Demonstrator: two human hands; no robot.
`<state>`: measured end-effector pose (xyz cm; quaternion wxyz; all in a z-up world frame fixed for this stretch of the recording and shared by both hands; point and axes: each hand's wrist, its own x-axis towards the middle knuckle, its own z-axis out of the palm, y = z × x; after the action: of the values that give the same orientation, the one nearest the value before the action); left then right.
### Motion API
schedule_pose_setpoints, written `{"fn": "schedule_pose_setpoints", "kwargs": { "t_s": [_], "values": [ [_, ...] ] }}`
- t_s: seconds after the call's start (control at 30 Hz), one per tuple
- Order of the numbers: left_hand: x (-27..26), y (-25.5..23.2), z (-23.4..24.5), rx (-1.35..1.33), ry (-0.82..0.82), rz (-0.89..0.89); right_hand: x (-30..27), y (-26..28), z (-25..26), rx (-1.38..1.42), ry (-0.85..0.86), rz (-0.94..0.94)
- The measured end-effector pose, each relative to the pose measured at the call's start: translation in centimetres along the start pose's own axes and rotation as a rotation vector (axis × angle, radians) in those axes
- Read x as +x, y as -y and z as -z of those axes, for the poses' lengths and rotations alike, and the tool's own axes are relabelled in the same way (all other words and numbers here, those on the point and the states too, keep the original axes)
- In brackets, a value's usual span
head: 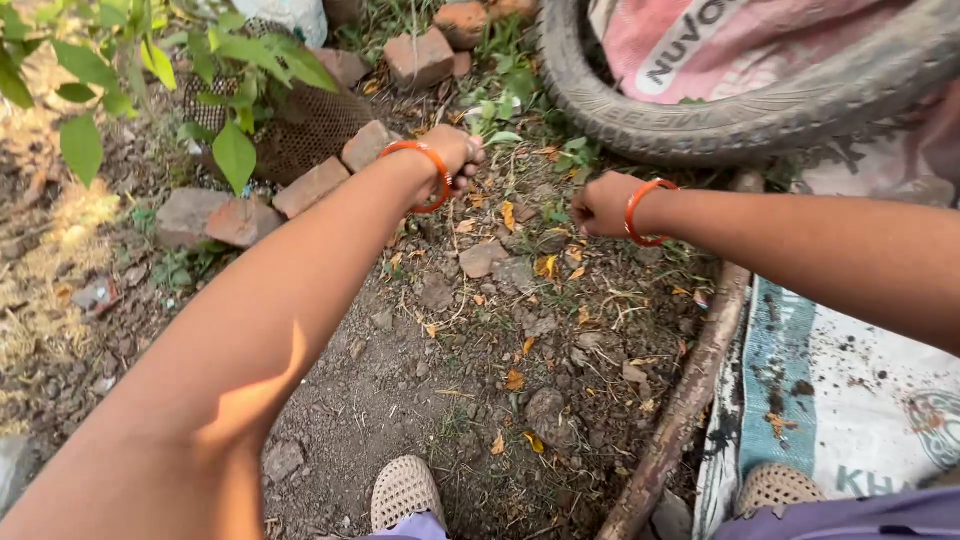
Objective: Pull out weeds and unwanted small plants from the soil around a larger plant.
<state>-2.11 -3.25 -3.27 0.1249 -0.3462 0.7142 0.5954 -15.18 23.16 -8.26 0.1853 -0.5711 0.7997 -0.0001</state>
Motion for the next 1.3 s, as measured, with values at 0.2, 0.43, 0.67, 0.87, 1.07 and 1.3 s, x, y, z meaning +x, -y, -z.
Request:
{"fn": "schedule_pose_setpoints", "kwargs": {
  "t_s": [0.2,0.43,0.67,0.87,1.07,1.3],
  "values": [
    [1.4,-1.4,-2.2,0.076,0.067,0.040,0.4,1.6,-1.1,-0.171,0.109,-0.034],
    [6.5,-2.1,-5.7,0.089,0.132,-0.020,1.9,4.4,0.1,-0.167,0.139,-0.109],
    [9.3,-2.0,-7.9,0.078,0.177,-0.014,4.0,5.6,-1.1,-0.154,0.060,0.029],
    [7.7,-1.1,-7.4,0.123,0.092,-0.005,8.4,2.3,-5.7,-0.346,0.138,0.151],
    [6.1,-0.7,-5.4,0.132,0.062,0.030,10.2,0.8,-5.0,-0.270,0.093,-0.031],
    [4.9,0.2,-3.8,0.150,0.053,0.109,8.4,3.8,-3.5,-0.182,0.188,-0.119]
  ]
}}
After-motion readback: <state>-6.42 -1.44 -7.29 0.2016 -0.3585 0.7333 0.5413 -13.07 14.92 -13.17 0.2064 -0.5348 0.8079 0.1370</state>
